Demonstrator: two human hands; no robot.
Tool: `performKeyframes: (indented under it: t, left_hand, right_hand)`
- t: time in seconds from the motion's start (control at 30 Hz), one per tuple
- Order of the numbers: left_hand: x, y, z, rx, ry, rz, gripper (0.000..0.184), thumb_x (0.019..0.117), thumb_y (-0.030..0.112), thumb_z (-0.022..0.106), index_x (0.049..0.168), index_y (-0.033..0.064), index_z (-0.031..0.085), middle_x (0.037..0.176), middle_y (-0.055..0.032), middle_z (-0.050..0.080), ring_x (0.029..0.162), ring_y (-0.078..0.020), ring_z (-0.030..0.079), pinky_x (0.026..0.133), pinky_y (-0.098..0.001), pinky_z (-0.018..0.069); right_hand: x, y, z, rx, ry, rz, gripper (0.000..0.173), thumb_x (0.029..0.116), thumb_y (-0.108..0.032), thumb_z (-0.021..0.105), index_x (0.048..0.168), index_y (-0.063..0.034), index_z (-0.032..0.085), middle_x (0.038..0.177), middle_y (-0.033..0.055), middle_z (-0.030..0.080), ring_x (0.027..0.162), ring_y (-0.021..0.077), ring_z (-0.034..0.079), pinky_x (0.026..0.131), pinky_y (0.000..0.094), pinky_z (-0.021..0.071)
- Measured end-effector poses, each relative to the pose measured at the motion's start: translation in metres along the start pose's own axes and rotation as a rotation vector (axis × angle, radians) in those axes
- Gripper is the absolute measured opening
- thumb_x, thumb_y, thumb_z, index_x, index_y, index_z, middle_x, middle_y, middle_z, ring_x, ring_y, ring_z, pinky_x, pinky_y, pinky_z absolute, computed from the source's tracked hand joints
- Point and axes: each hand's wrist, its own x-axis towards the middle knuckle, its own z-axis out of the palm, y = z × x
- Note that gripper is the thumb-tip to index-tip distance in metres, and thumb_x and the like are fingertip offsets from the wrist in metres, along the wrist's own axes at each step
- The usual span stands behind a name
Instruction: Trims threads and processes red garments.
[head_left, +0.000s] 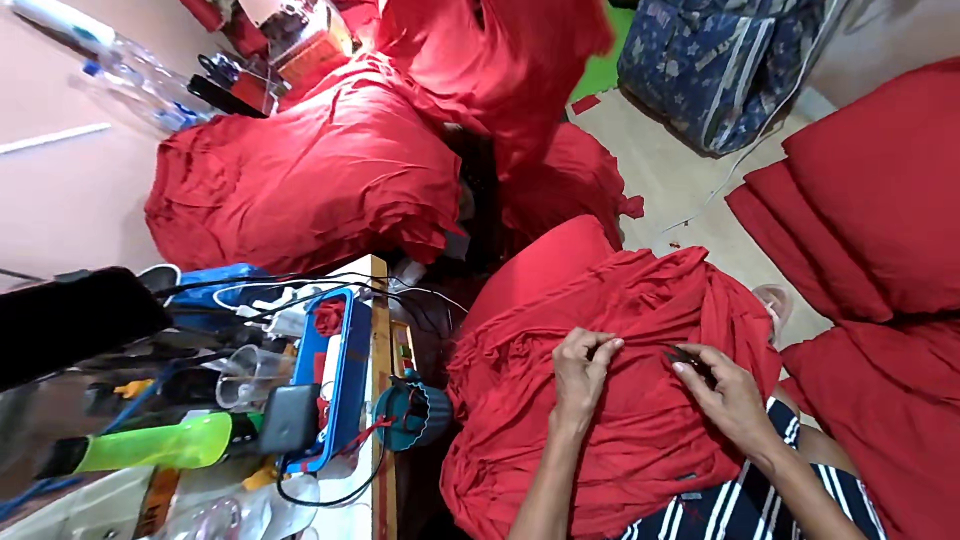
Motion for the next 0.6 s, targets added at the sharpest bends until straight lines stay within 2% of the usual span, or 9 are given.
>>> performKeyframes:
  t: [0.07,0.17,0.23,0.33,0.4,0.47,0.53,0.57,0.6]
  left_hand:
    - [-0.002,0.007,-0.004,-0.029,-0.035,-0.025,0.009,0.0859,0.005,0.074,0.089,-0.0022,0.078,0.081,-0.0110,0.073,0.073,-0.0088,0.069,0.072,-0.0207,0.0564]
    - [-0.011,0.019,-0.001,-0.074,-0.037,-0.002,0.009,0.0851,0.004,0.073,0.089,-0.0028,0.078,0.082,-0.0114,0.074,0.074,-0.0086,0.070,0.073,-0.0201,0.0567]
    - [-0.022,0.029,0.004,-0.125,-0.033,-0.001,0.009,0.0846,0.003,0.073,0.088,-0.0032,0.078,0.082,-0.0106,0.073,0.076,-0.0073,0.069,0.074,-0.0184,0.0559]
    - [-0.051,0.041,0.020,-0.168,-0.063,-0.046,0.008,0.0850,0.004,0.074,0.088,-0.0025,0.078,0.082,-0.0100,0.073,0.077,-0.0092,0.068,0.075,-0.0211,0.0557]
    - [-0.075,0.042,0.037,-0.114,-0.145,-0.053,0.010,0.0875,0.008,0.073,0.090,0.0004,0.079,0.082,-0.0088,0.072,0.075,-0.0128,0.068,0.071,-0.0266,0.0571]
    - [-0.092,0.037,0.049,0.019,-0.218,0.028,0.012,0.0899,0.012,0.072,0.091,0.0026,0.079,0.081,-0.0092,0.072,0.075,-0.0191,0.070,0.070,-0.0351,0.0583]
    - [-0.095,0.036,0.053,0.073,-0.209,0.096,0.012,0.0896,0.012,0.071,0.090,0.0031,0.079,0.081,-0.0093,0.072,0.075,-0.0207,0.071,0.070,-0.0366,0.0583]
    - [-0.094,0.035,0.053,0.048,-0.188,0.091,0.011,0.0885,0.010,0.071,0.088,0.0023,0.079,0.080,-0.0096,0.072,0.074,-0.0199,0.070,0.070,-0.0349,0.0583]
    - [-0.092,0.035,0.052,0.012,-0.164,0.072,0.009,0.0868,0.008,0.072,0.087,0.0014,0.078,0.079,-0.0098,0.071,0.073,-0.0182,0.069,0.070,-0.0320,0.0580]
  right_hand:
    - [-0.001,-0.005,-0.003,-0.001,0.014,-0.026,0.039,0.0997,-0.026,0.054,0.121,0.0027,0.069,0.108,0.0200,0.071,0.092,0.0276,0.069,0.080,0.0457,0.0548]
    - [-0.010,-0.010,-0.008,0.007,0.063,-0.055,0.038,0.0997,-0.027,0.054,0.120,0.0014,0.070,0.106,0.0170,0.072,0.090,0.0194,0.068,0.079,0.0350,0.0548]
    - [-0.017,-0.009,-0.016,0.037,0.111,-0.066,0.037,0.0995,-0.025,0.055,0.118,0.0026,0.070,0.105,0.0163,0.072,0.089,0.0128,0.067,0.079,0.0259,0.0535]
    - [-0.030,-0.007,-0.030,0.080,0.170,-0.040,0.037,0.0993,-0.025,0.056,0.118,0.0050,0.069,0.107,0.0152,0.071,0.089,0.0053,0.065,0.078,0.0194,0.0522]
    - [-0.035,-0.008,-0.037,0.070,0.210,-0.015,0.039,0.0983,-0.026,0.057,0.117,0.0055,0.069,0.104,0.0146,0.071,0.085,0.0051,0.063,0.077,0.0220,0.0501]
    - [-0.035,-0.014,-0.038,0.066,0.206,-0.022,0.038,0.0978,-0.026,0.057,0.116,0.0046,0.069,0.102,0.0135,0.072,0.083,0.0035,0.062,0.074,0.0198,0.0501]
    - [-0.031,-0.025,-0.036,0.062,0.140,-0.056,0.037,0.0992,-0.026,0.057,0.118,0.0032,0.070,0.105,0.0135,0.072,0.087,0.0046,0.065,0.077,0.0186,0.0530]
    - [-0.030,-0.029,-0.033,0.037,0.098,-0.066,0.038,0.0999,-0.028,0.056,0.119,0.0012,0.071,0.105,0.0134,0.072,0.089,0.0087,0.067,0.078,0.0232,0.0539]
    - [-0.027,-0.031,-0.028,-0.004,0.051,-0.067,0.039,0.1005,-0.030,0.054,0.119,-0.0014,0.071,0.106,0.0132,0.072,0.091,0.0148,0.069,0.079,0.0317,0.0556]
